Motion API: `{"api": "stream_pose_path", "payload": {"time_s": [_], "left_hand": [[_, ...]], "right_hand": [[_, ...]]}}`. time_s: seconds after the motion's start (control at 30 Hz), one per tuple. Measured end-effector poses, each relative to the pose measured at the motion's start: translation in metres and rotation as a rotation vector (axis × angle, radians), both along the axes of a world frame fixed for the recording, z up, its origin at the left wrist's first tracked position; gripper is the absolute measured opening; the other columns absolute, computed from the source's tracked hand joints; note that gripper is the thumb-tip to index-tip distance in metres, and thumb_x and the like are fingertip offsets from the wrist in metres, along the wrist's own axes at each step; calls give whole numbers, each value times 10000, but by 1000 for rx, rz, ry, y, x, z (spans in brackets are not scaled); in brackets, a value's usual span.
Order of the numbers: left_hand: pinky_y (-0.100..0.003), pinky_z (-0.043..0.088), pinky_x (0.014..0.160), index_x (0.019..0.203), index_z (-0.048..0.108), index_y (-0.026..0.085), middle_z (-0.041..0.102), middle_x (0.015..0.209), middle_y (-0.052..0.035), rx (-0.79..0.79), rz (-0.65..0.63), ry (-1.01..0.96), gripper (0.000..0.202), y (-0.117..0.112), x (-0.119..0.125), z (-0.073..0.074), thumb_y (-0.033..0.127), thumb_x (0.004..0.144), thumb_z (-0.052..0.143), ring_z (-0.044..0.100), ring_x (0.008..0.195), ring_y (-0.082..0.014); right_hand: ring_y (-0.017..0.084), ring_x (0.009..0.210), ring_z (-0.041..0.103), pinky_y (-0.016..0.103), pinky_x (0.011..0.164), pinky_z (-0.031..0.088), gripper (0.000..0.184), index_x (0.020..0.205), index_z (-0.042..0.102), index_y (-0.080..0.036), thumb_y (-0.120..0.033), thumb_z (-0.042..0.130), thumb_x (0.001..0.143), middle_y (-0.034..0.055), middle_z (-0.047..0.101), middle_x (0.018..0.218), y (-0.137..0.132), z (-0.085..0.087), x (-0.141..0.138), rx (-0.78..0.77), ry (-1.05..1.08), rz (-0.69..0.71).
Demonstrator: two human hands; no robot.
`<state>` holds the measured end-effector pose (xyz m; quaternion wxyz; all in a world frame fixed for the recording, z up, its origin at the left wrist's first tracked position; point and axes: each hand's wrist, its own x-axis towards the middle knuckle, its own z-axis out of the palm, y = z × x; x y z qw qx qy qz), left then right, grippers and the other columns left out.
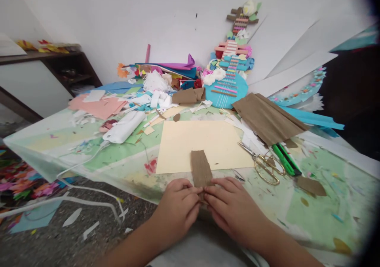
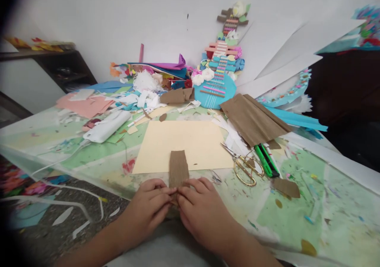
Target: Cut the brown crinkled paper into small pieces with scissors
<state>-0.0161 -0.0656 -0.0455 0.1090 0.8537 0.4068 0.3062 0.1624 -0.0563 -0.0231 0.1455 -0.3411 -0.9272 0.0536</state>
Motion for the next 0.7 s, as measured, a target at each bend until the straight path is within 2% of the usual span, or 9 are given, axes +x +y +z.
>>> {"api": "stream_pose_path", "payload": {"time_s": [0.17,0.23,0.37,0.47,0.57,0.7], "left_hand": [[-356,415,778,912,539,184,619,846,-26,-102,58,-51,213,-5,-2,7,118,754,412,491,865,-178],[-358,414,802,938,521,181,596,906,-51,-88,99,-63,226,-7,-3,5,115,758,402,475,942,-184],[-356,409,836,930,487,180,558,963,-72,-73,199,-64,181,-10,-4,-6,149,757,442,434,1034,-186],[-351,429,807,908,455,174,554,936,-75,-35,310,-81,163,-11,-2,-13,183,747,480,459,995,-189],[-359,442,773,955,426,160,542,934,-86,40,417,-92,247,-9,2,-16,212,730,514,488,922,-195],[-350,440,732,920,445,161,564,817,-54,117,453,-92,212,-7,4,-16,198,726,522,504,833,-184]], "right_hand": [[187,1020,422,375,885,276,261,1030,531,-218,-263,465,781,32,582,1042,5,5,-2,12,19,15],[165,973,449,346,854,305,215,981,553,-221,-220,441,797,28,608,974,9,7,-5,-23,36,43],[123,774,497,277,747,353,188,811,586,-185,-203,399,818,15,623,753,19,8,-9,-196,123,56],[126,698,491,262,663,359,198,738,588,-180,-204,403,804,16,595,676,23,6,-12,-282,151,-45],[133,675,486,253,613,356,183,732,588,-189,-198,413,784,16,576,667,22,4,-16,-332,155,-179],[136,647,485,251,595,359,156,742,585,-188,-206,431,763,18,565,670,22,-1,-21,-331,148,-321]]}}
